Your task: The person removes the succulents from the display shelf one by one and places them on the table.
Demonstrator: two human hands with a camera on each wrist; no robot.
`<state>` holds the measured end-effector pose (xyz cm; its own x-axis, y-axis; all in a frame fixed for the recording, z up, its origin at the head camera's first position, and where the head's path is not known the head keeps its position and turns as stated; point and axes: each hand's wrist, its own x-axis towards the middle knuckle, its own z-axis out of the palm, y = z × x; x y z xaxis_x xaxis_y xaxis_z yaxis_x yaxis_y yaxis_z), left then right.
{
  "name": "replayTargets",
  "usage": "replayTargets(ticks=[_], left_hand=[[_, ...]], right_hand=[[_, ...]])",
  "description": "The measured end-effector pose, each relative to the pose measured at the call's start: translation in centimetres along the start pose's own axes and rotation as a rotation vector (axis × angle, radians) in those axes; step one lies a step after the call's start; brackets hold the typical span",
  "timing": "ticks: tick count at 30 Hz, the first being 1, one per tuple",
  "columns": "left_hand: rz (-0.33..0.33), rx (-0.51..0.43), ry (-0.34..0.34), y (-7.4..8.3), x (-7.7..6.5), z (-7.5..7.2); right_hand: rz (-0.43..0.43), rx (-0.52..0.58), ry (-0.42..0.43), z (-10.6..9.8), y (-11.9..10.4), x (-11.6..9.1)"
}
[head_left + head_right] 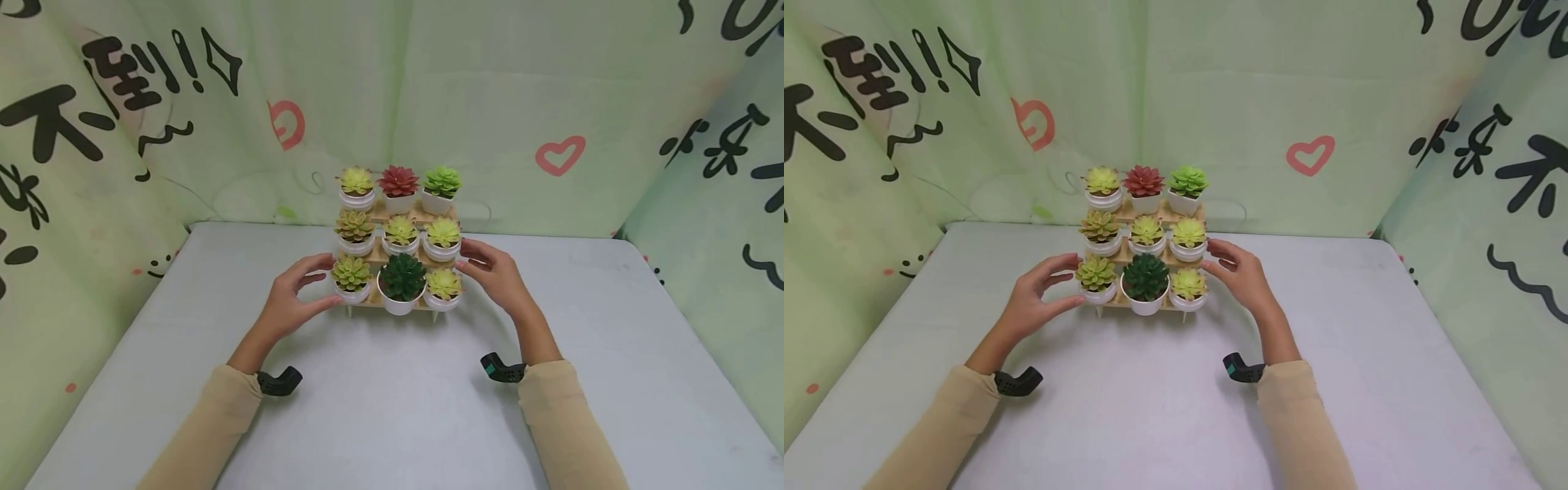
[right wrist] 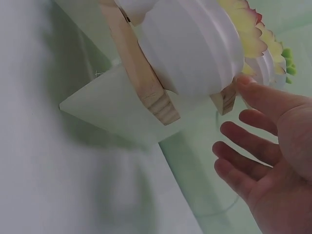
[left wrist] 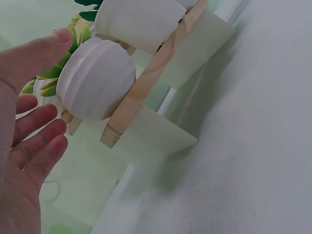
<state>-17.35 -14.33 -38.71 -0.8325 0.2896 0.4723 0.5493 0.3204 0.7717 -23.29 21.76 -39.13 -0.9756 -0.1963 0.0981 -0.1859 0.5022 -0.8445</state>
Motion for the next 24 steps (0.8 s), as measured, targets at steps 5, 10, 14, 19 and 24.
replayTargets(ticks=[5, 10, 14, 19, 24], left_hand=[[-0.006, -0.013, -0.011, -0.2, 0.1, 0.2], [-0.018, -0.015, -0.007, -1.8, 0.2, 0.7], [-0.033, -0.009, -0.011, -3.3, 0.2, 1.0], [-0.024, -0.033, -0.016, -3.8, 0.2, 1.1], [-0.038, -0.043, -0.024, -3.5, 0.2, 1.6]], right_hand=[[0.013, 0.028, -0.013, 0.3, 0.0, 0.2], [0.029, 0.049, -0.021, 0.5, 0.0, 0.1], [0.039, 0.060, -0.024, 0.6, 0.0, 0.1], [0.027, 0.064, -0.032, 0.6, -0.3, 0.1], [0.025, 0.055, -0.039, 0.4, -0.4, 0.0]])
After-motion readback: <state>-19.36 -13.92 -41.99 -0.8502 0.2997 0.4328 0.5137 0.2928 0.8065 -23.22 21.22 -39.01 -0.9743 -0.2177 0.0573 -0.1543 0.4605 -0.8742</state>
